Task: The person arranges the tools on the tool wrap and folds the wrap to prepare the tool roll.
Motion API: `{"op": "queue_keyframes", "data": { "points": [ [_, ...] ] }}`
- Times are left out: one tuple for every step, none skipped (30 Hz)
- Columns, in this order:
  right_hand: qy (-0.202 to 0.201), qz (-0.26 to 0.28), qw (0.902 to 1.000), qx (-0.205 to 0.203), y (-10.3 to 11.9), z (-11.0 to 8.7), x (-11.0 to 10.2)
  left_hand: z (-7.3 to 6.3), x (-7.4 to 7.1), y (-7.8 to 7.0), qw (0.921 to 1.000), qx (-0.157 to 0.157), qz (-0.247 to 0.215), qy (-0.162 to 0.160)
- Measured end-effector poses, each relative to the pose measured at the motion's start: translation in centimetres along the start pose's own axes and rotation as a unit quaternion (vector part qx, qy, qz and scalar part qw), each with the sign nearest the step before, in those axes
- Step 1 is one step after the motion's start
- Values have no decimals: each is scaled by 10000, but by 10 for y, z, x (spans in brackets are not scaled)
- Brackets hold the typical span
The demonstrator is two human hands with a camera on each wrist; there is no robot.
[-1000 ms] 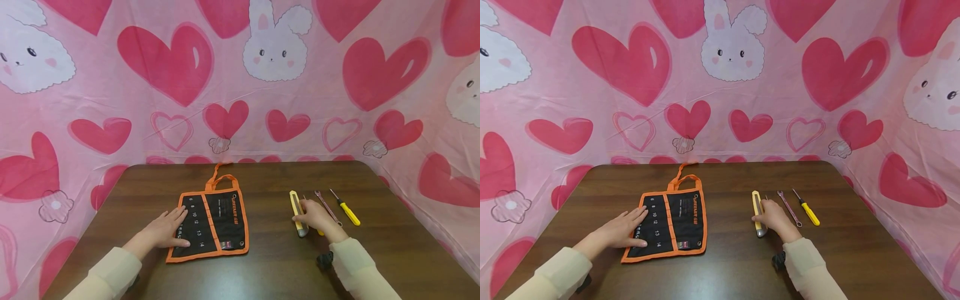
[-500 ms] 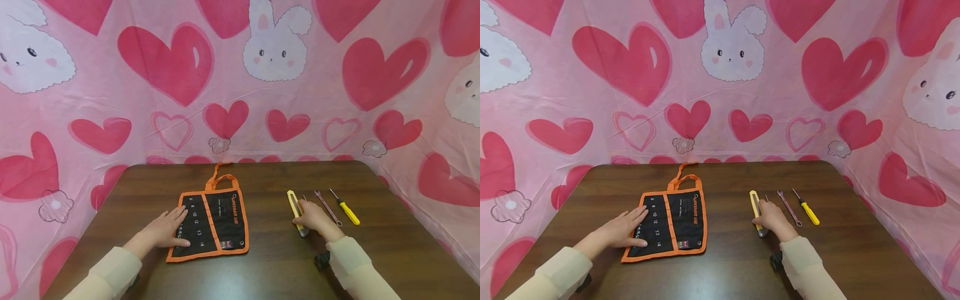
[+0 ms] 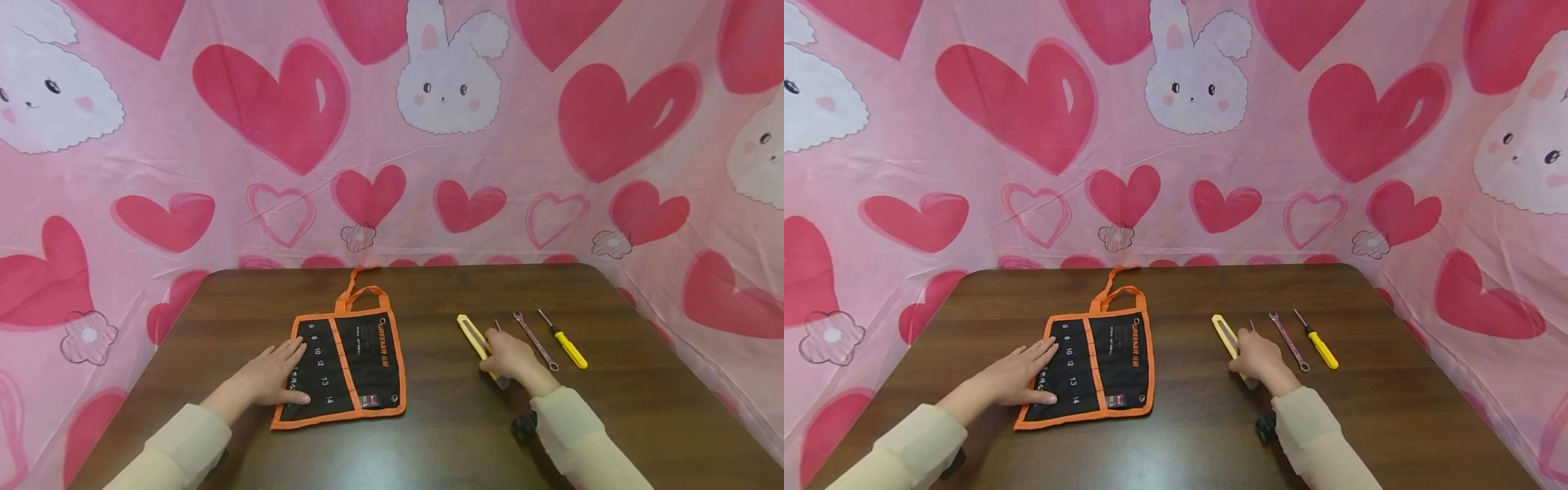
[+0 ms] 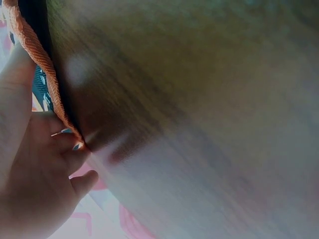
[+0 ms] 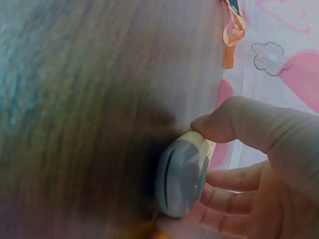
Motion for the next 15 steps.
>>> {"op": "queue_keyframes", "data": {
  "points": [
    [16, -21, 10000, -3, 0, 0, 0, 0, 0, 0, 10000, -4, 3, 2],
    [27, -46, 10000, -9, 1, 0, 0, 0, 0, 0, 10000, -7, 5, 3],
    [33, -68, 10000, -30, 1, 1, 0, -1, 0, 0, 10000, -11, -3, 5],
    [22, -94, 9999, -77, 2, 1, -1, -1, 0, 0, 10000, -11, -5, 6],
    [0, -118, 9999, -119, 3, 1, -1, -1, 0, 0, 10000, -13, -9, 5],
    [-30, -133, 9998, -166, 4, 2, -2, -1, 0, 0, 10000, -15, -13, 6],
    [-74, -145, 9996, -223, 5, 2, -3, -1, -1, 0, 10000, -15, -13, 5],
    [-127, -150, 9994, -285, 6, 3, -4, -1, -1, 0, 10000, -18, -13, 6],
    [-187, -142, 9991, -367, 8, 3, -5, -2, -1, 0, 10000, -20, -17, 7],
    [-251, -132, 9986, -438, 10, 3, -6, -1, -1, 0, 10000, -19, -15, 7],
    [-310, -119, 9982, -492, 11, 3, -8, -1, -1, 0, 10000, -23, -15, 9],
    [-363, -117, 9977, -563, 14, 3, -9, -1, -1, 0, 10000, -23, -18, 10],
    [-413, -110, 9971, -627, 16, 3, -10, -1, -1, 0, 10000, -24, -22, 9],
    [-457, -98, 9966, -680, 18, 3, -11, -1, 0, 0, 10000, -24, -25, 9],
    [-506, -88, 9960, -728, 21, 3, -13, -1, 0, 0, 10000, -23, -30, 8]
  ]
}}
Point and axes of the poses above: each hand's wrist, its own z-axis towards the middle knuckle, its own x-axis out of the palm, y = z × x, the point moved 10 cm from there along z, towards the middle knuckle, and after that the axes turned 12 degrees about -x, right-handed, at the moved point
